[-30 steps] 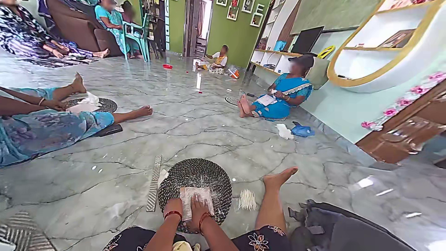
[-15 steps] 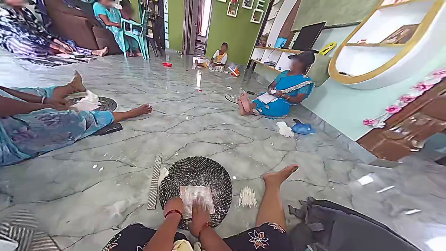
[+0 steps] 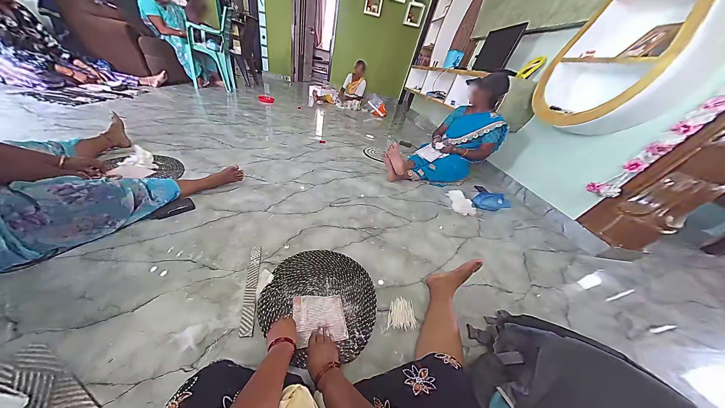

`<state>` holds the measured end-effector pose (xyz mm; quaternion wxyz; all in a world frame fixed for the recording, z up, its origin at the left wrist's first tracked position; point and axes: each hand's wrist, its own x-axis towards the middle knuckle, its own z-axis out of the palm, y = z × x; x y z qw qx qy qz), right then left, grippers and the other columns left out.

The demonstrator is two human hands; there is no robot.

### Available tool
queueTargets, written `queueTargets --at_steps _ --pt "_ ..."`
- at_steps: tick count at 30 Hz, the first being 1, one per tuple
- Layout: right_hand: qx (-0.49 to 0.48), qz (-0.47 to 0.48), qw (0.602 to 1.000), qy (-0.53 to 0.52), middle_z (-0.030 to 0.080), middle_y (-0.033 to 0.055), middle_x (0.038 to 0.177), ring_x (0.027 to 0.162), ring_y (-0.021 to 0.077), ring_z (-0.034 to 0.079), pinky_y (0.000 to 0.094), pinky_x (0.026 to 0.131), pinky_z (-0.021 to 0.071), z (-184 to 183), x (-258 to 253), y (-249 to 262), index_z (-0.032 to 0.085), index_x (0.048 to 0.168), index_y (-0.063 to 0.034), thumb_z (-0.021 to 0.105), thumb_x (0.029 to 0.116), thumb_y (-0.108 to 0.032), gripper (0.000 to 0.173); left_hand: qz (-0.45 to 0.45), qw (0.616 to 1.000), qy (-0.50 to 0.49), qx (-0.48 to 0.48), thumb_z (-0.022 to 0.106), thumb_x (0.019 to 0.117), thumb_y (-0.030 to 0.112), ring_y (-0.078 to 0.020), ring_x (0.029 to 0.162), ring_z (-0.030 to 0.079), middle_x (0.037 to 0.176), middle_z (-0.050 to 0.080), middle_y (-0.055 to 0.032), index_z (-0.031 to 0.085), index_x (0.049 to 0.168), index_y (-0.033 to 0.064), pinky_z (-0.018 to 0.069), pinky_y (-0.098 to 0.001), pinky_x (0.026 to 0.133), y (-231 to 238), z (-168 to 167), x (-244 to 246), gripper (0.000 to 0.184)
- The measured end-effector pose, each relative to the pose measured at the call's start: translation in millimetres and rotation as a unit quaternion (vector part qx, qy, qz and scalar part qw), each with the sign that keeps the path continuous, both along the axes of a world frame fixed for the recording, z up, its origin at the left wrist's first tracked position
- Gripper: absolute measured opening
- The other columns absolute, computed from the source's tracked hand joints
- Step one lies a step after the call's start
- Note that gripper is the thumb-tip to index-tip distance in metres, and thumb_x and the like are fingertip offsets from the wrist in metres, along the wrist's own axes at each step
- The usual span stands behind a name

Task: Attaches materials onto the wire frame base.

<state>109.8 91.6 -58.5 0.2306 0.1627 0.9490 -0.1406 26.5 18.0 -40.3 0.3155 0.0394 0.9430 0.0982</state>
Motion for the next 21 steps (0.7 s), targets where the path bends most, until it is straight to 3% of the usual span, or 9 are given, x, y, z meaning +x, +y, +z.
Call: queueTargets --at_steps 2,3,4,6,10,13,17,19,21 --pt "0.005 0.010 1.000 0.008 0.030 0.0239 0.166 0.155 0.0418 0.027 0.0602 0.123 0.0257 6.9 -2.7 3.6 0.030 0.160 0.0024 0.056 0.1015 -0.011 0.065 -0.001 1.000 0.000 0.002 0.060 0.1015 0.018 -0.0377 0.135 0.058 0.144 0.060 -0.0226 0.063 0.135 -0.0004 0.0507 -0.0563 0.107 -1.0 1.3 -1.1 0.038" --pt "0.008 0.022 1.000 0.009 0.020 0.0214 0.170 0.158 0.0416 0.017 0.0650 0.124 0.0181 9.6 -5.8 9.1 0.020 0.164 -0.0017 0.063 0.0977 -0.015 0.080 -0.004 1.000 0.000 0.006 0.060 0.1014 0.018 -0.0377 0.135 0.058 0.144 0.060 -0.0225 0.064 0.134 0.0006 0.0506 -0.0571 0.107 -0.4 2.0 -1.6 0.038" --pt "0.012 0.039 0.999 0.001 0.009 0.0186 0.173 0.160 0.0410 0.006 0.0693 0.124 0.0108 11.8 -9.8 15.8 0.012 0.166 -0.0053 0.068 0.0950 -0.021 0.092 -0.004 1.000 0.002 0.010 0.061 0.1011 0.018 -0.0379 0.134 0.058 0.143 0.060 -0.0222 0.065 0.133 0.0014 0.0510 -0.0575 0.107 0.1 2.0 -1.2 0.036" --pt "0.017 0.064 0.998 -0.020 0.000 0.0156 0.174 0.161 0.0389 0.000 0.0724 0.122 0.0063 12.6 -19.5 27.7 0.007 0.167 -0.0080 0.071 0.0950 -0.037 0.100 -0.005 1.000 0.004 0.012 0.062 0.0995 0.017 -0.0377 0.133 0.059 0.142 0.062 -0.0213 0.067 0.131 0.0024 0.0514 -0.0580 0.106 -0.1 1.3 -2.0 0.035" --pt "0.006 0.058 0.998 -0.015 0.006 0.0194 0.173 0.160 0.0408 0.007 0.0679 0.124 0.0150 3.9 -22.9 30.1 0.013 0.166 -0.0077 0.063 0.1011 -0.039 0.088 0.003 1.000 0.006 0.014 0.064 0.0986 0.017 -0.0365 0.133 0.060 0.141 0.063 -0.0208 0.068 0.129 0.0022 0.0516 -0.0572 0.106 1.0 2.2 -5.7 0.035" --pt "0.008 0.008 1.000 -0.002 0.018 0.0251 0.170 0.158 0.0431 0.016 0.0600 0.125 0.0212 -4.3 -9.4 12.5 0.019 0.164 0.0001 0.058 0.1040 -0.024 0.075 0.002 1.000 0.002 0.015 0.065 0.0983 0.017 -0.0384 0.135 0.058 0.143 0.060 -0.0234 0.065 0.133 -0.0008 0.0502 -0.0568 0.108 2.4 3.0 -1.2 0.039" --pt "-0.001 -0.036 0.999 -0.029 0.028 0.0310 0.164 0.153 0.0470 0.027 0.0598 0.122 0.0291 5.6 -2.1 -7.0 0.026 0.158 0.0095 0.049 0.1037 -0.005 0.060 -0.012 1.000 0.004 -0.006 0.069 0.0947 0.018 -0.0387 0.137 0.056 0.146 0.057 -0.0241 0.063 0.134 -0.0036 0.0500 -0.0562 0.108 1.2 1.0 3.2 0.045" --pt "0.001 -0.020 1.000 -0.017 0.030 0.0300 0.163 0.152 0.0470 0.029 0.0628 0.120 0.0296 15.4 -3.3 -4.7 0.029 0.158 0.0076 0.058 0.0998 -0.011 0.067 -0.014 1.000 0.003 -0.011 0.067 0.0970 0.018 -0.0386 0.137 0.056 0.147 0.057 -0.0238 0.063 0.133 -0.0038 0.0498 -0.0562 0.109 -1.4 3.2 3.3 0.042" --pt "-0.001 0.016 1.000 -0.013 0.016 0.0240 0.171 0.157 0.0449 0.015 0.0700 0.122 0.0185 20.7 -10.6 8.4 0.015 0.165 -0.0024 0.072 0.0914 -0.021 0.095 -0.026 1.000 0.003 -0.007 0.065 0.0985 0.017 -0.0391 0.137 0.055 0.148 0.056 -0.0235 0.063 0.134 -0.0026 0.0497 -0.0575 0.108 -1.7 3.5 1.8 0.040"
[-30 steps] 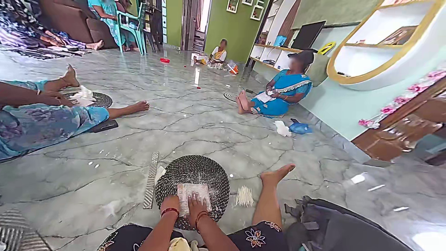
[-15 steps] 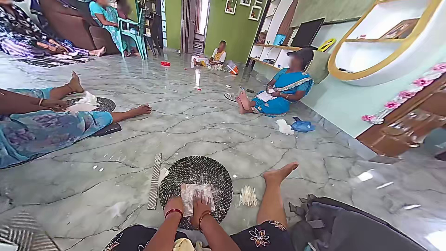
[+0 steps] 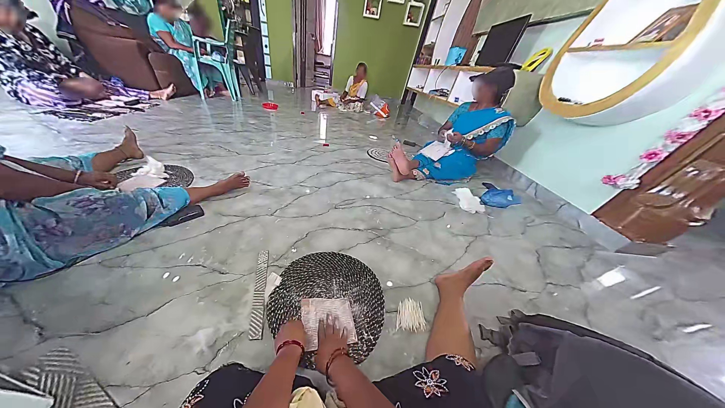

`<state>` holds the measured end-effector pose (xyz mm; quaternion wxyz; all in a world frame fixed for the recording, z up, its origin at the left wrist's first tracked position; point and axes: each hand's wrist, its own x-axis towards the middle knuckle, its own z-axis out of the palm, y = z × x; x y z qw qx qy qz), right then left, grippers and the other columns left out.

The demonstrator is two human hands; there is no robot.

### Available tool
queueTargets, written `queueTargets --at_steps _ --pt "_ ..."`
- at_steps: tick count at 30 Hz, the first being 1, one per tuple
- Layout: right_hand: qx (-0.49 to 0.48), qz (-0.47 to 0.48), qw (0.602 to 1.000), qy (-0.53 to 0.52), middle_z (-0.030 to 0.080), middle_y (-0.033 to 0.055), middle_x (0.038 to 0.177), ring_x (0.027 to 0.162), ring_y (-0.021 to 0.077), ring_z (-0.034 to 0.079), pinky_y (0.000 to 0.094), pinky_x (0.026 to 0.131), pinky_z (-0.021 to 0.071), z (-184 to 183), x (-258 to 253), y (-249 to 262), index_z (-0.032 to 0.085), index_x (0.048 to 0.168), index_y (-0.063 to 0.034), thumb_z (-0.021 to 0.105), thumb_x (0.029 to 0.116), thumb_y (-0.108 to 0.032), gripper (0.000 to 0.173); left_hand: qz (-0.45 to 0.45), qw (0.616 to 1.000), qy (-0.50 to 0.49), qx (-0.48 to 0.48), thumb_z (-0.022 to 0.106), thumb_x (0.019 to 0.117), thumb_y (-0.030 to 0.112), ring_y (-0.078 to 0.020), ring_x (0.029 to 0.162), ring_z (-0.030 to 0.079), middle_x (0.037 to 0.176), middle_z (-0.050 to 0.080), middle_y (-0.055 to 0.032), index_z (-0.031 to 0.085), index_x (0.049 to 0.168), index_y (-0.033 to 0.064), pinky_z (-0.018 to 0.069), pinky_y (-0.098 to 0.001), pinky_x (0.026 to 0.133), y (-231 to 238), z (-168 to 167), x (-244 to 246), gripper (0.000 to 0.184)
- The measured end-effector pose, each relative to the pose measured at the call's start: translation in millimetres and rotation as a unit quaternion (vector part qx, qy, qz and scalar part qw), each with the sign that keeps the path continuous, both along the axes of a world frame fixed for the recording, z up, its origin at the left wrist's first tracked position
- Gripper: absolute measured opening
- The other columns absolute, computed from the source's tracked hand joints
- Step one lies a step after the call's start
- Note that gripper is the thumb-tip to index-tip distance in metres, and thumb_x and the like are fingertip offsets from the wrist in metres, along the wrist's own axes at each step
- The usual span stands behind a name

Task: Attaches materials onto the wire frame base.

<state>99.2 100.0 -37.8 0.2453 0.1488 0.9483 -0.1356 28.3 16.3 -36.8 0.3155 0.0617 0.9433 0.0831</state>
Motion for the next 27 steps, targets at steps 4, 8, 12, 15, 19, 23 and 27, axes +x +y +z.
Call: queueTargets --at_steps 4,8,12,15,19,23,27 --pt "0.002 0.055 0.998 -0.018 0.003 0.0171 0.174 0.160 0.0415 0.007 0.0753 0.120 0.0118 -9.2 -15.6 26.3 0.009 0.167 -0.0104 0.070 0.0963 -0.038 0.097 0.012 1.000 0.010 0.014 0.065 0.0978 0.017 -0.0386 0.136 0.056 0.146 0.058 -0.0226 0.065 0.133 0.0000 0.0496 -0.0576 0.108 2.0 -2.3 -4.9 0.039" --pt "-0.014 0.019 1.000 0.013 0.010 0.0195 0.173 0.159 0.0412 0.010 0.0724 0.122 0.0132 -21.3 -6.5 19.9 0.019 0.166 -0.0126 0.061 0.1033 -0.030 0.078 0.018 1.000 0.012 0.010 0.065 0.0981 0.016 -0.0388 0.136 0.057 0.145 0.059 -0.0225 0.065 0.132 -0.0007 0.0504 -0.0570 0.108 4.5 -6.2 -7.7 0.038" --pt "-0.005 -0.013 0.999 0.029 0.023 0.0282 0.167 0.157 0.0446 0.019 0.0618 0.126 0.0170 -30.1 10.6 -0.1 0.023 0.163 0.0007 0.049 0.1064 -0.011 0.063 0.011 1.000 0.011 -0.007 0.066 0.0981 0.017 -0.0386 0.138 0.055 0.147 0.057 -0.0242 0.060 0.137 -0.0033 0.0495 -0.0551 0.109 5.4 -4.6 -1.6 0.045" --pt "-0.002 -0.006 1.000 0.018 0.029 0.0284 0.165 0.155 0.0453 0.023 0.0663 0.124 0.0153 -16.8 14.8 -6.2 0.027 0.161 0.0005 0.049 0.1046 -0.007 0.061 -0.001 1.000 0.010 -0.015 0.066 0.0976 0.018 -0.0386 0.137 0.055 0.146 0.057 -0.0244 0.061 0.136 -0.0039 0.0496 -0.0551 0.109 0.2 -4.2 0.8 0.045" --pt "-0.006 0.012 1.000 0.022 0.004 0.0177 0.174 0.160 0.0419 0.004 0.0781 0.118 0.0109 -6.0 -0.8 18.5 0.012 0.167 -0.0149 0.076 0.0906 -0.029 0.101 0.013 1.000 0.005 0.006 0.061 0.1008 0.016 -0.0372 0.137 0.057 0.146 0.058 -0.0230 0.064 0.134 -0.0006 0.0498 -0.0561 0.109 1.7 0.7 -0.1 0.037" --pt "-0.001 0.027 1.000 -0.009 0.004 0.0166 0.174 0.160 0.0392 0.002 0.0770 0.120 0.0049 -10.8 -15.2 33.8 0.011 0.167 -0.0124 0.065 0.0983 -0.048 0.094 0.013 1.000 0.014 0.008 0.064 0.0992 0.017 -0.0377 0.136 0.057 0.144 0.060 -0.0222 0.066 0.132 0.0007 0.0507 -0.0566 0.108 1.2 0.1 -6.2 0.037" --pt "-0.009 -0.020 0.999 0.025 0.011 0.0200 0.173 0.160 0.0403 0.008 0.0714 0.122 0.0119 -26.4 -0.5 21.5 0.017 0.166 -0.0116 0.055 0.1061 -0.039 0.076 0.016 1.000 0.011 0.009 0.067 0.0973 0.019 -0.0374 0.136 0.057 0.145 0.059 -0.0223 0.066 0.132 -0.0001 0.0502 -0.0571 0.108 4.2 -3.2 -8.1 0.039"
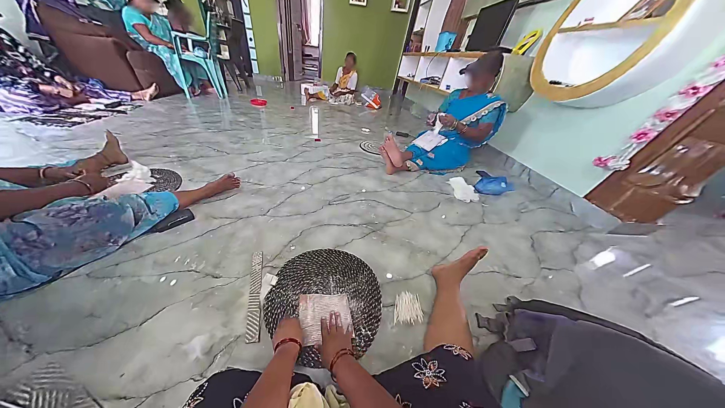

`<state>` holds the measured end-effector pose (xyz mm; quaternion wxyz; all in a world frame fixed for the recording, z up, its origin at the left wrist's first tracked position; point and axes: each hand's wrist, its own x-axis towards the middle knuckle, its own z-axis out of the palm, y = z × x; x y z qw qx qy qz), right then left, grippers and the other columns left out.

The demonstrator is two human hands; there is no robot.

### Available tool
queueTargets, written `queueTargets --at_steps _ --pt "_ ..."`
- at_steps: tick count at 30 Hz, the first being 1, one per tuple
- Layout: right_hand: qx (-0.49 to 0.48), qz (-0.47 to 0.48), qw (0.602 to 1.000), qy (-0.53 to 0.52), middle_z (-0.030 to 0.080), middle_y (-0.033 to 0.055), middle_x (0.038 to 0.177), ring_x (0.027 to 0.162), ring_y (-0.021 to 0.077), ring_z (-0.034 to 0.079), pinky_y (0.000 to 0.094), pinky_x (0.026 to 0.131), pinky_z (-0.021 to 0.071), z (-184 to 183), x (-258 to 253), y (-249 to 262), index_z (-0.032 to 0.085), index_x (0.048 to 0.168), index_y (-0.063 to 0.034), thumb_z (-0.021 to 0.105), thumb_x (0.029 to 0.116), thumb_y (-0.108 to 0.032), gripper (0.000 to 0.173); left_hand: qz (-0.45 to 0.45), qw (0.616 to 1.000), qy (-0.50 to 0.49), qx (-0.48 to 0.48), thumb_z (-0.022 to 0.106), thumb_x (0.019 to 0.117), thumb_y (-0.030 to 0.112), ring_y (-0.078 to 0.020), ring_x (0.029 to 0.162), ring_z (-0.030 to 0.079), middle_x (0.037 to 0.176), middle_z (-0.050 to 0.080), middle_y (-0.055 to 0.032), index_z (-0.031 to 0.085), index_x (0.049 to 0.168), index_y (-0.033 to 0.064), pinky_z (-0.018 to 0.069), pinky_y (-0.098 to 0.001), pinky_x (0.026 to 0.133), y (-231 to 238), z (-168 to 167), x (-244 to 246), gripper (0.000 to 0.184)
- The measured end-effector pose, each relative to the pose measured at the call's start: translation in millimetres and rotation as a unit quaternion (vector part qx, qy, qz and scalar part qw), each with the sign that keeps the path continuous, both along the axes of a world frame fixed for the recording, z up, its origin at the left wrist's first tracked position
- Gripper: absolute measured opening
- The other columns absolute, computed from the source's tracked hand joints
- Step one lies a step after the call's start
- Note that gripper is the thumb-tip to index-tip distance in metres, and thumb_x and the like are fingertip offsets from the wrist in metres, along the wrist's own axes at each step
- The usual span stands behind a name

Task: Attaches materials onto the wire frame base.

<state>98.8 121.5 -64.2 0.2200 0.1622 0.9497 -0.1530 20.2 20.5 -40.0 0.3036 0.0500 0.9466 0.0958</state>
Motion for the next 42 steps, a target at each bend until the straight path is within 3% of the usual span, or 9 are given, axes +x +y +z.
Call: queueTargets --at_steps 5,11,16,21,25,29,32,37,42 --pt "0.015 0.001 1.000 0.001 0.029 0.0262 0.166 0.156 0.0434 0.024 0.0666 0.125 0.0128 3.3 18.4 -16.9 0.026 0.163 -0.0036 0.045 0.1057 -0.007 0.060 -0.025 0.999 0.003 -0.026 0.066 0.0984 0.018 -0.0380 0.139 0.054 0.147 0.056 -0.0232 0.063 0.134 -0.0028 0.0486 -0.0552 0.111 -1.8 -3.8 2.4 0.041" --pt "0.001 0.041 0.999 -0.016 0.003 0.0155 0.174 0.160 0.0406 0.003 0.0773 0.119 0.0097 18.3 -2.3 0.6 0.008 0.168 -0.0158 0.069 0.0965 -0.040 0.097 -0.009 1.000 0.006 0.002 0.063 0.0993 0.017 -0.0369 0.137 0.056 0.146 0.058 -0.0209 0.065 0.134 0.0016 0.0496 -0.0565 0.109 -1.9 -3.1 1.8 0.038" --pt "-0.009 0.042 0.999 -0.015 0.010 0.0161 0.174 0.160 0.0405 0.006 0.0765 0.120 0.0112 7.3 -8.3 1.1 0.017 0.167 -0.0166 0.060 0.1039 -0.031 0.078 0.004 1.000 0.007 0.005 0.064 0.0994 0.018 -0.0367 0.136 0.057 0.145 0.060 -0.0209 0.066 0.133 0.0020 0.0497 -0.0561 0.109 -2.1 -5.5 -2.7 0.037" --pt "-0.001 0.008 1.000 0.004 0.020 0.0281 0.168 0.157 0.0463 0.016 0.0612 0.125 0.0181 -2.1 17.2 -19.6 0.021 0.163 -0.0006 0.043 0.1059 -0.004 0.062 -0.009 1.000 -0.002 -0.012 0.066 0.0976 0.018 -0.0383 0.136 0.057 0.145 0.058 -0.0233 0.064 0.134 0.0010 0.0506 -0.0569 0.108 0.8 -5.1 3.8 0.041" --pt "-0.007 0.013 1.000 0.015 0.032 0.0256 0.165 0.154 0.0448 0.028 0.0648 0.122 0.0231 13.9 22.1 -18.6 0.033 0.160 -0.0011 0.054 0.1037 -0.014 0.062 -0.019 1.000 -0.014 -0.015 0.065 0.0988 0.019 -0.0383 0.136 0.057 0.145 0.059 -0.0234 0.065 0.132 -0.0010 0.0501 -0.0570 0.108 -5.0 2.1 7.4 0.039" --pt "-0.001 0.050 0.999 -0.019 0.004 0.0174 0.174 0.159 0.0431 0.005 0.0765 0.119 0.0110 20.1 -0.7 3.4 0.010 0.168 -0.0152 0.071 0.0953 -0.034 0.097 0.002 1.000 -0.015 0.008 0.064 0.0983 0.017 -0.0378 0.134 0.058 0.143 0.061 -0.0218 0.066 0.131 0.0000 0.0511 -0.0570 0.107 -2.0 5.2 5.5 0.037" --pt "0.000 0.069 0.997 -0.026 0.005 0.0199 0.173 0.159 0.0440 0.006 0.0773 0.119 0.0124 11.1 -10.3 7.2 0.015 0.167 -0.0167 0.063 0.1014 -0.035 0.083 0.009 1.000 -0.005 0.006 0.064 0.0984 0.017 -0.0373 0.133 0.060 0.142 0.061 -0.0216 0.066 0.130 0.0003 0.0520 -0.0565 0.106 -2.1 -0.6 -1.5 0.036" --pt "0.015 0.001 1.000 -0.014 0.016 0.0294 0.169 0.157 0.0470 0.015 0.0633 0.124 0.0202 2.2 4.6 -22.7 0.019 0.165 -0.0034 0.046 0.1067 -0.011 0.064 0.009 1.000 0.000 -0.001 0.063 0.0990 0.017 -0.0385 0.133 0.059 0.142 0.061 -0.0234 0.066 0.130 -0.0020 0.0519 -0.0560 0.106 1.8 1.2 2.2 0.036" --pt "-0.021 0.002 1.000 0.003 0.026 0.0282 0.166 0.155 0.0459 0.022 0.0626 0.123 0.0247 11.5 23.3 -22.1 0.034 0.159 -0.0006 0.051 0.1048 -0.014 0.058 -0.011 1.000 -0.023 0.000 0.065 0.0996 0.019 -0.0427 0.136 0.055 0.145 0.056 -0.0289 0.061 0.135 -0.0066 0.0485 -0.0604 0.108 -6.9 15.3 17.1 0.044"
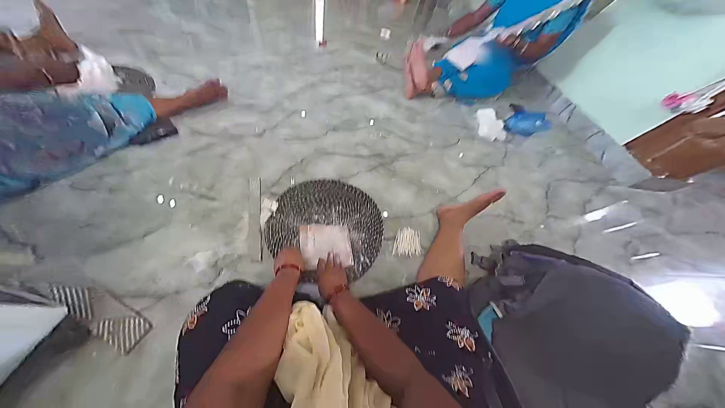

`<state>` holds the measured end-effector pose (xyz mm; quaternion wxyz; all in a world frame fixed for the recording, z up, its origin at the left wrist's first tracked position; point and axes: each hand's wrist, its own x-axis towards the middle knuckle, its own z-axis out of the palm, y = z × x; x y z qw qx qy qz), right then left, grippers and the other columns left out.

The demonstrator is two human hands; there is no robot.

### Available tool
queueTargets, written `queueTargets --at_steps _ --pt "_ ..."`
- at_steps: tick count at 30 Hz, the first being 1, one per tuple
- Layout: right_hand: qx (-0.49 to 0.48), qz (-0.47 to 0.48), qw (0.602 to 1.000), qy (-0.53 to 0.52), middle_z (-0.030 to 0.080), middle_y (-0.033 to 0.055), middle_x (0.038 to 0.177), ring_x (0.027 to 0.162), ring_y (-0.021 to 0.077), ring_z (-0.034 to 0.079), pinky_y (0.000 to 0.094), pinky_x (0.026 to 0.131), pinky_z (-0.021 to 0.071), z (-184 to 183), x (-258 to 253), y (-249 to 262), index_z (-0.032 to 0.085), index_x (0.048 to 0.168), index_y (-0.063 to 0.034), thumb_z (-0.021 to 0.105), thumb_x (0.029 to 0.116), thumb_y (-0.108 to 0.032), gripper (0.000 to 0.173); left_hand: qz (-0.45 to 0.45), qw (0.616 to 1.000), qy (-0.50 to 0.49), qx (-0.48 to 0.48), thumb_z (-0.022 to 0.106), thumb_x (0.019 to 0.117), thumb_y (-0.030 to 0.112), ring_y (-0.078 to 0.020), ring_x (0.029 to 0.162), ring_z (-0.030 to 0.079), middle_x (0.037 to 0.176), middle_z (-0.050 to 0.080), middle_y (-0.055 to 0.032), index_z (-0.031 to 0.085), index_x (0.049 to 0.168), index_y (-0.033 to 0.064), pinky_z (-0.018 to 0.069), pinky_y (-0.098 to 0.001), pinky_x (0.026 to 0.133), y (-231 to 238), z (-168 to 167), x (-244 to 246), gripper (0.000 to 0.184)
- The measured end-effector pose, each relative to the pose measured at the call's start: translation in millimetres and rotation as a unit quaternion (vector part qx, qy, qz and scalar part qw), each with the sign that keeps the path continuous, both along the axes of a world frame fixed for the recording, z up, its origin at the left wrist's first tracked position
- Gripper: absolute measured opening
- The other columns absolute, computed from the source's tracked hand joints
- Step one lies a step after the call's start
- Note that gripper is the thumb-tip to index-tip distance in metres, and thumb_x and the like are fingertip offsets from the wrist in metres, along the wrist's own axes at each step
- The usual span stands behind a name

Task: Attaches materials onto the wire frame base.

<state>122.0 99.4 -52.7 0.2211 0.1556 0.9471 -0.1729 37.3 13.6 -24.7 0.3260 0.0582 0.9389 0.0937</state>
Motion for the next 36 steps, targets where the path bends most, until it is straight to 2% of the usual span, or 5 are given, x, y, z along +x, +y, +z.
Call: queueTargets --at_steps 9,20,23,28,36 --pt "0.031 0.018 0.999 -0.016 0.008 0.0251 0.171 0.159 0.0423 0.008 0.0680 0.123 0.0149 17.5 -21.9 49.1 0.007 0.165 -0.0028 0.078 0.0875 -0.050 0.116 0.032 0.997 0.037 0.062 0.064 0.0962 0.003 -0.0455 0.133 0.056 0.141 0.060 -0.0267 0.070 0.121 -0.0044 0.0494 -0.0652 0.104 6.4 -19.4 -18.4 0.027" --pt "0.054 0.020 0.998 -0.006 0.032 0.0163 0.167 0.155 0.0418 0.027 0.0669 0.120 0.0241 -23.3 -9.7 15.6 0.035 0.162 -0.0197 0.046 0.1101 -0.025 0.053 0.031 0.998 0.012 0.050 0.067 0.0949 0.007 -0.0480 0.135 0.054 0.141 0.058 -0.0306 0.067 0.124 -0.0067 0.0489 -0.0663 0.104 5.2 -18.1 -15.9 0.032" --pt "0.017 0.006 0.999 0.052 0.036 0.0206 0.164 0.156 0.0426 0.024 0.0661 0.121 0.0230 -17.5 -0.9 24.1 0.043 0.157 -0.0110 0.058 0.1037 -0.025 0.058 0.039 0.997 0.013 0.062 0.065 0.0957 0.005 -0.0472 0.134 0.055 0.141 0.058 -0.0291 0.068 0.123 -0.0061 0.0494 -0.0658 0.104 1.2 -16.8 -15.1 0.029" --pt "0.035 0.013 0.999 0.038 0.010 0.0246 0.171 0.159 0.0425 0.009 0.0689 0.123 0.0163 -0.3 -19.4 47.9 0.011 0.165 -0.0022 0.079 0.0856 -0.047 0.114 0.061 0.995 0.010 0.079 0.060 0.1002 0.006 -0.0483 0.136 0.053 0.146 0.055 -0.0293 0.067 0.128 -0.0050 0.0484 -0.0667 0.105 3.0 -14.6 -17.2 0.030" --pt "0.073 0.079 0.994 -0.017 0.039 0.0237 0.162 0.151 0.0438 0.034 0.0635 0.119 0.0305 -17.3 -19.6 22.1 0.031 0.161 -0.0028 0.062 0.1030 -0.028 0.071 0.049 0.998 0.002 0.042 0.066 0.0953 0.005 -0.0479 0.132 0.056 0.139 0.059 -0.0315 0.066 0.124 -0.0085 0.0512 -0.0654 0.101 7.8 -14.9 -18.3 0.032"
